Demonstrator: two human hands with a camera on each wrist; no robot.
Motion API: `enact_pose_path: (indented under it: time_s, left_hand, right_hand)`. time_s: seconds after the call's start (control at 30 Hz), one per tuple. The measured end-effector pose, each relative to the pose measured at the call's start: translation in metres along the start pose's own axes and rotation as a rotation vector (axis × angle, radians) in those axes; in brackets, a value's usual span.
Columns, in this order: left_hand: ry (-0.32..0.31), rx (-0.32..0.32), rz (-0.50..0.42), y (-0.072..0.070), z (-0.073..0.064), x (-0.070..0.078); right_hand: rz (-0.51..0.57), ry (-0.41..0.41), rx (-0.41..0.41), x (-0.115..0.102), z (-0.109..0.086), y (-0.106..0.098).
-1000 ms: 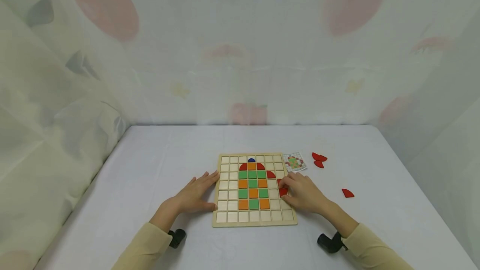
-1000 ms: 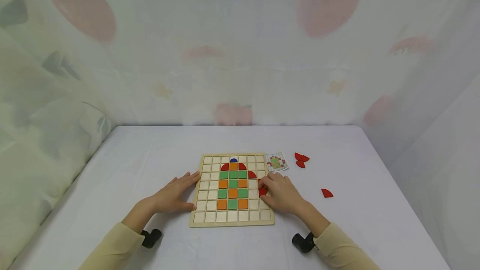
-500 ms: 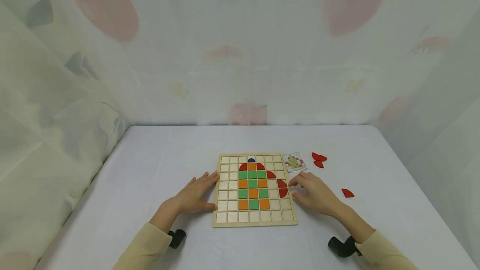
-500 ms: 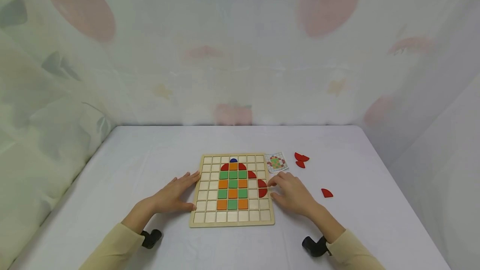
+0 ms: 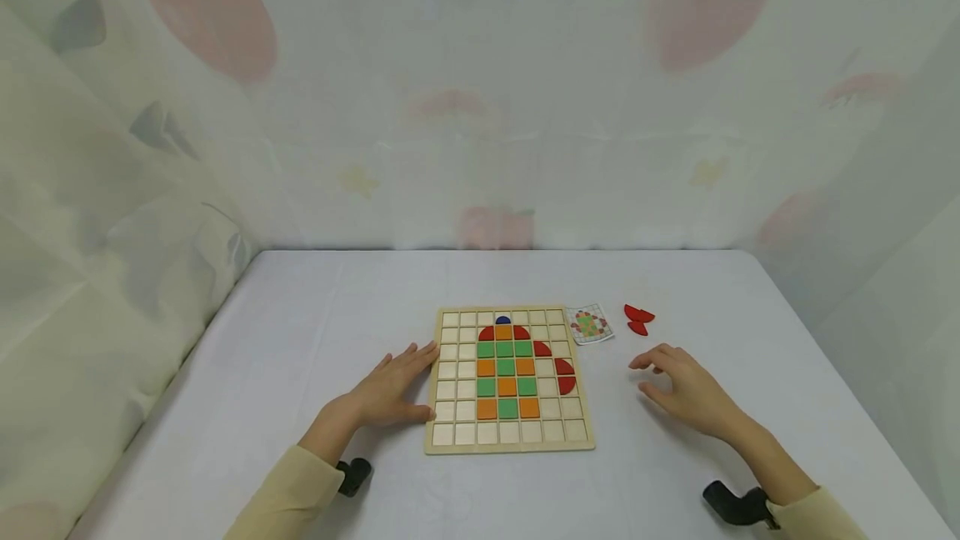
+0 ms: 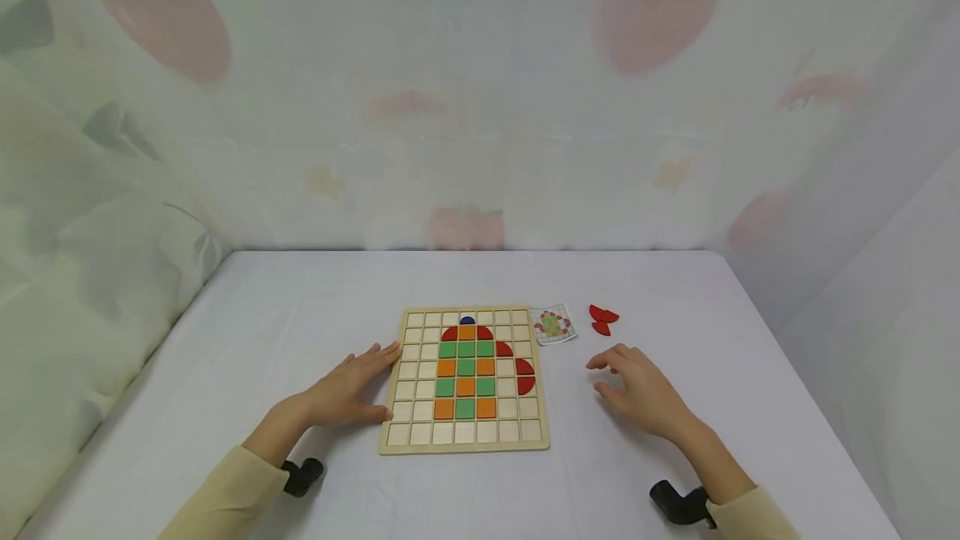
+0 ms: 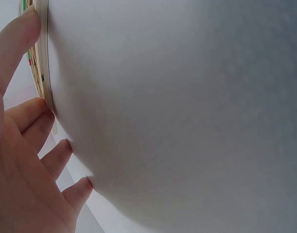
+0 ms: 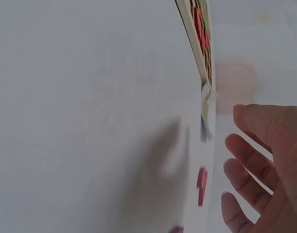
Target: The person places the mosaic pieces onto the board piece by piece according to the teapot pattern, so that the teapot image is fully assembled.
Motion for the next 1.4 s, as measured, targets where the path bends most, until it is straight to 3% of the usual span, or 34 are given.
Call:
enact_pose_path:
  time_s: [0.37,0.73,1.0,1.4]
  left_hand:
    - [-0.008,-0.007,-0.007,-0.001,-0.001,0.001]
    - [-0.016,-0.008,-0.010,-0.002,-0.001,0.002]
    - [-0.023,-0.007,-0.007,0.000,0.000,0.000]
    - [-0.013,-0.004,-0.004,-0.001,0.000,0.001]
  right_hand:
    - [-0.041,0.035,0.049,0.032,-0.025,-0.022]
    - [-0.073,0.023,0.052,0.051,-0.041,-0.023]
    - [-0.083,0.012,0.059,0.054,-0.041,-0.021]
    - [-0.070,0.136,-0.004,0.061,-0.033,-0.013]
Point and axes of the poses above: each hand's wrist, its own z-axis towards the middle knuckle, its own y-axis out of the palm, x = y × z, the point moved 8 cm from there along z, towards the middle knuckle, and after that the axes turned 3 degrees about -x, right-handed, at the moved point
